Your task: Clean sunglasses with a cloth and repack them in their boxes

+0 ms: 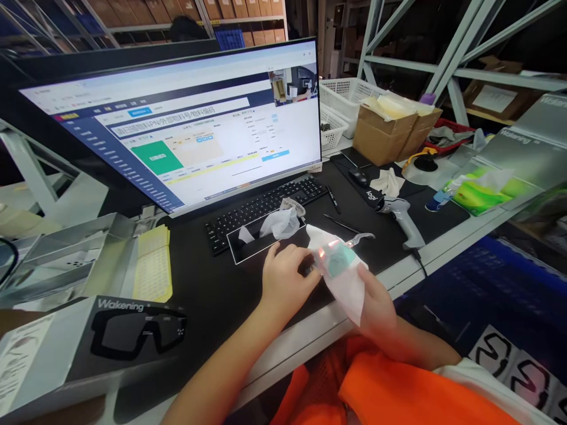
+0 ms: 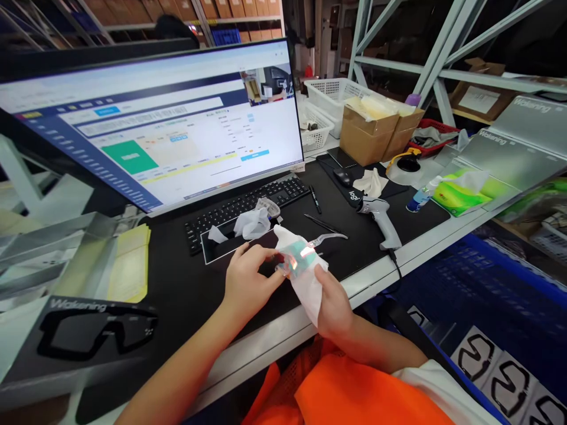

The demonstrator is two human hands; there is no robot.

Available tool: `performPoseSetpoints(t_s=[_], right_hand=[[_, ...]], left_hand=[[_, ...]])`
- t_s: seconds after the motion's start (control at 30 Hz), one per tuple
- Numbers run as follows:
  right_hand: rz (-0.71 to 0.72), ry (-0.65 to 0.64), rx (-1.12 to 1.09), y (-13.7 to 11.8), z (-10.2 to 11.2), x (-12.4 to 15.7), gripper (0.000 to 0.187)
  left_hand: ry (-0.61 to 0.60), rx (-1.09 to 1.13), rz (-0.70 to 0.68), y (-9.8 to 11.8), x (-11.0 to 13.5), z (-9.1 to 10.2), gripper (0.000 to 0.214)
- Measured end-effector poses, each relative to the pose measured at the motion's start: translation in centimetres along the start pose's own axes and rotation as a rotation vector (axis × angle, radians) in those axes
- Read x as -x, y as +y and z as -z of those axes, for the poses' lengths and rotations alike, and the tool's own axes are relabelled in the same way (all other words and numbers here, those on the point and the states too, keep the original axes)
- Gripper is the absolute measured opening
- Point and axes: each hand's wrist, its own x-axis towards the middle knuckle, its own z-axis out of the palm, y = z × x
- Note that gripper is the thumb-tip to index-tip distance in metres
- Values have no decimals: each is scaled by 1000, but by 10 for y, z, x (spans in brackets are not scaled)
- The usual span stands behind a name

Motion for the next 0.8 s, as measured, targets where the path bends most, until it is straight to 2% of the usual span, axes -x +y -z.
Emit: performPoseSetpoints(t_s=[0.07, 0.2, 0.43, 0.63, 0.7, 0.8], right_hand=[[72, -5, 36, 5, -2, 3, 39], [13, 22, -23, 8, -5, 2, 37], [34, 36, -63, 11, -10, -7, 35], [211, 52, 177, 22, -8, -8, 41], [191, 9, 219, 25, -6, -7, 44], [92, -52, 141, 21, -5, -4, 42]], left_hand=[[-17, 36, 19, 0, 1, -1, 10], [-33, 60, 42, 1, 2, -4, 12], [-53, 42, 56, 1, 3, -7, 11], [-31, 73, 67, 2, 1, 0, 13], [-23, 68, 71, 1, 0, 3, 12], [-3, 21, 61, 0, -2, 7, 11]])
